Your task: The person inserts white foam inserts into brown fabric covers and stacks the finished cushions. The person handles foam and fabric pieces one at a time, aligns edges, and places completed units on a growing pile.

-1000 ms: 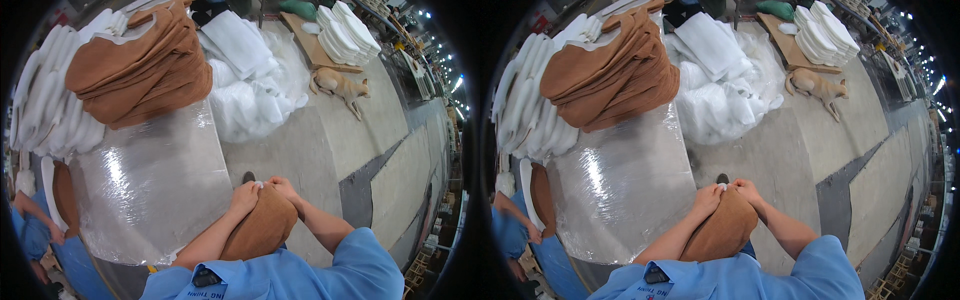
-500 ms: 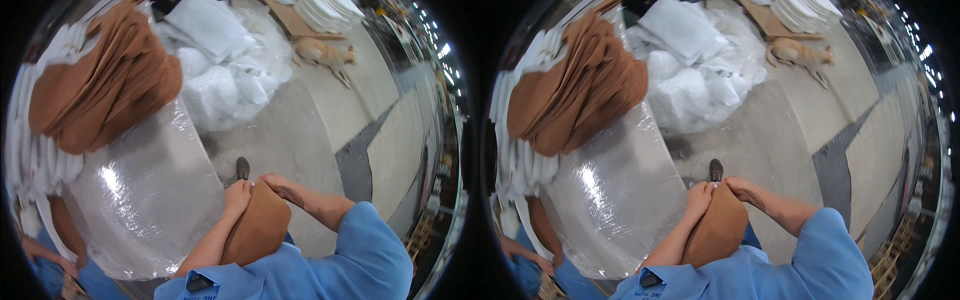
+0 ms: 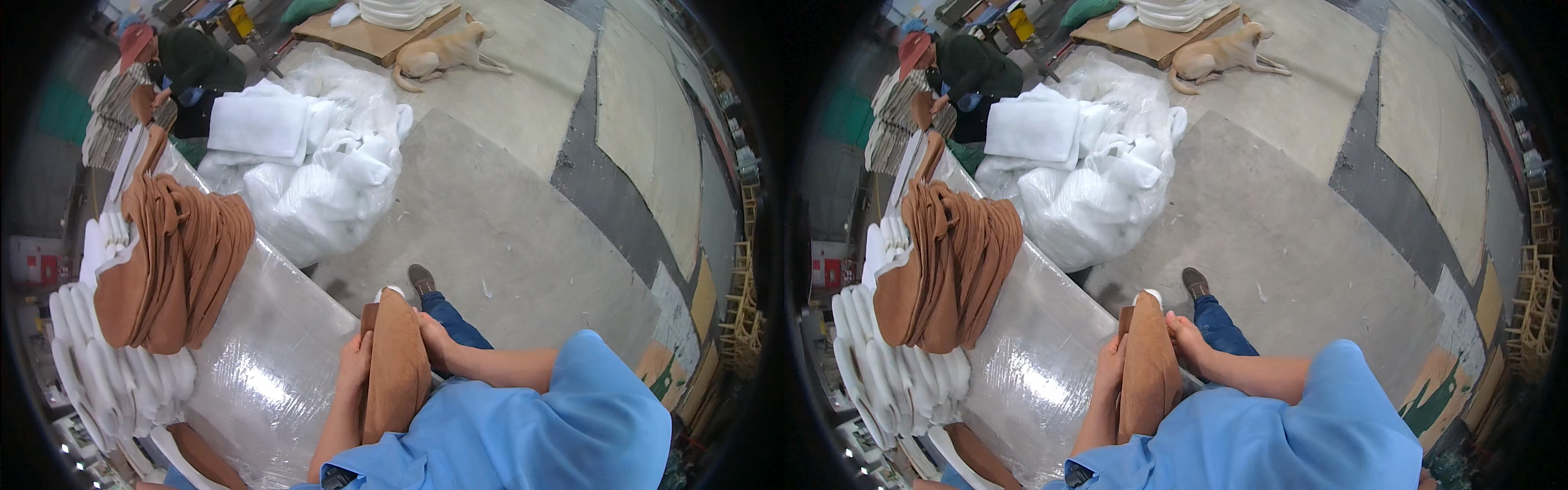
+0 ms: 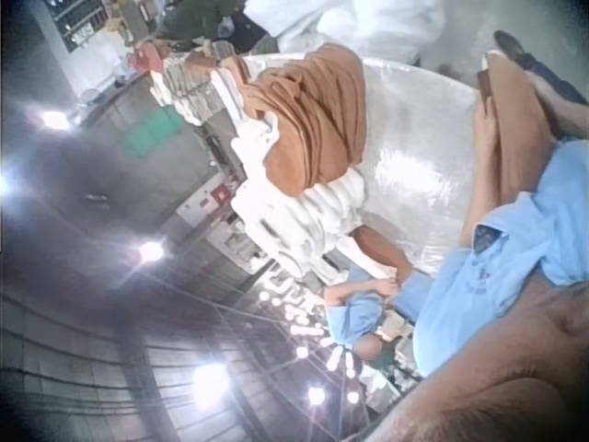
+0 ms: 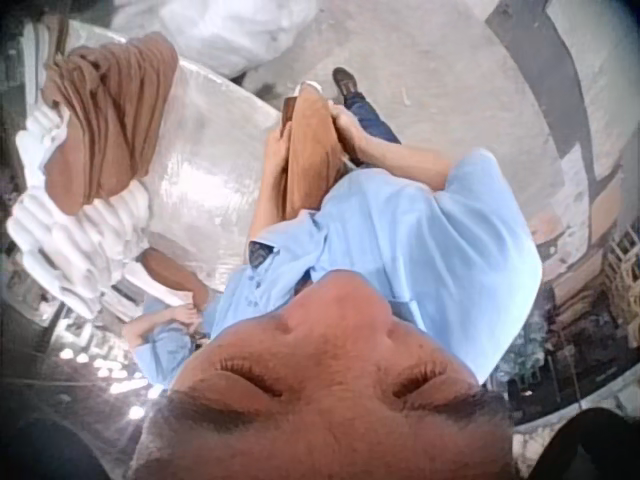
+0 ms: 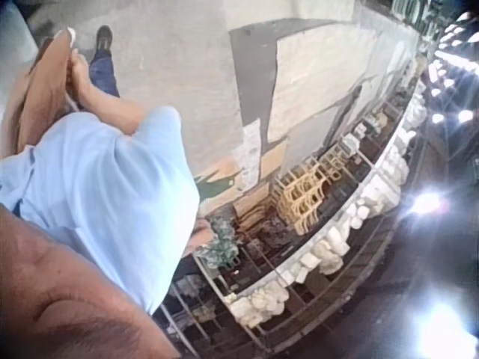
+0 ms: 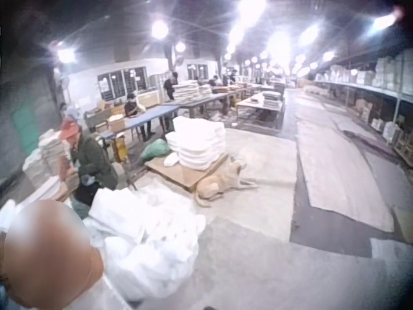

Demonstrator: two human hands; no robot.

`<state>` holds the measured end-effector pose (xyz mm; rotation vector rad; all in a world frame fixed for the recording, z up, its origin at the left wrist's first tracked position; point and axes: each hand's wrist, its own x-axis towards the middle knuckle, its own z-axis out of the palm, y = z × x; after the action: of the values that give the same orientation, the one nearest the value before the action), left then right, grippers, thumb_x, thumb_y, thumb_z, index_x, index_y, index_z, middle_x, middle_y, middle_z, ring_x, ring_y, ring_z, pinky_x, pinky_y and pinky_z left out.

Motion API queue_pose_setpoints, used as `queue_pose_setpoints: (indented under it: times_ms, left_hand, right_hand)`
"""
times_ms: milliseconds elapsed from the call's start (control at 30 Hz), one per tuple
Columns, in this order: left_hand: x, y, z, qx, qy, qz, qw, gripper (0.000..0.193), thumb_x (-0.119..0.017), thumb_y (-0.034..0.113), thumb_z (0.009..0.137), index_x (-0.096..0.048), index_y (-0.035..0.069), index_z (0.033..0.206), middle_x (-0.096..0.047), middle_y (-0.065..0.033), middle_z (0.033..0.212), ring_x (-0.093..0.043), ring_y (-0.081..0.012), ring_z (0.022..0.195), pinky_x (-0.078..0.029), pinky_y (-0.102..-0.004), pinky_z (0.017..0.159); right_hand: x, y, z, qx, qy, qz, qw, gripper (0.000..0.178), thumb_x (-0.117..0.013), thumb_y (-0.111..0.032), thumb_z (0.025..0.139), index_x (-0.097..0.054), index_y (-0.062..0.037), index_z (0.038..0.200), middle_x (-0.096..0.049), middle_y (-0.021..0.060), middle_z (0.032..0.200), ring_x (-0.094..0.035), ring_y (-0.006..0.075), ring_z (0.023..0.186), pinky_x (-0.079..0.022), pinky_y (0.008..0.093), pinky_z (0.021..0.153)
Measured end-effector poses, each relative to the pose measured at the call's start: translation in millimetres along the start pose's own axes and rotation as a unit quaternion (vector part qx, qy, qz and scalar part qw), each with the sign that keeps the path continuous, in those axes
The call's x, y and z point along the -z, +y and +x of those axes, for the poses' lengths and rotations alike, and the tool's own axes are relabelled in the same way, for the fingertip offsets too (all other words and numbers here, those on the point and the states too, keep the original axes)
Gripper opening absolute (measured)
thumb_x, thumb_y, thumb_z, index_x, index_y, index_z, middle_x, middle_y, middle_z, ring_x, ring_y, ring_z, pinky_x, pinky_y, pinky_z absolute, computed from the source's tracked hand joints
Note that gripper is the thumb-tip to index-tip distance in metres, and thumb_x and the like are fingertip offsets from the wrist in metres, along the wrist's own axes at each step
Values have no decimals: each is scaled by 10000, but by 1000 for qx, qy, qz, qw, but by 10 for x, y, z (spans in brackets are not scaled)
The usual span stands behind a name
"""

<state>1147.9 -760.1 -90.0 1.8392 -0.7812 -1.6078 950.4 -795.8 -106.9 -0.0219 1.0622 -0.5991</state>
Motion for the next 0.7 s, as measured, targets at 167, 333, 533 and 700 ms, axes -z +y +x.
queue_pose_setpoints:
  times_ms: [167,333,533,700]
  left_hand:
    - [-38,16,-38,-44,48,36,997,351,-525,274,1130,-712,-14,1060,-700,-2,923,-597,-105,838,-508,-309,788]
    - [-100,-21,-63,-62,90,-18,994,346,-524,267,1133,-711,-16,1071,-714,-15,942,-607,-104,851,-517,-320,799]
    - [-139,-449,-370,-33,116,-120,985,340,-528,266,1132,-708,-17,1073,-717,-26,936,-611,-110,855,-520,-327,792]
    - [-136,-500,-556,-36,142,-99,984,337,-531,265,1130,-702,-17,1062,-715,-29,924,-607,-113,847,-518,-329,782]
  right_hand:
    - [-165,8,-33,37,66,-11,997,451,-458,-503,1129,-590,-73,1092,-638,49,970,-616,193,912,-511,385,885]
    - [-277,58,-174,56,95,63,992,450,-478,-484,1129,-605,-61,1045,-631,45,952,-585,174,872,-504,370,849]
    - [-316,304,-152,79,84,-75,991,429,-467,-446,1139,-647,-65,1057,-662,29,959,-571,147,864,-486,346,824]
    - [-358,376,-105,92,55,-79,991,399,-476,-436,1138,-627,-74,1065,-652,28,969,-582,159,868,-500,362,795]
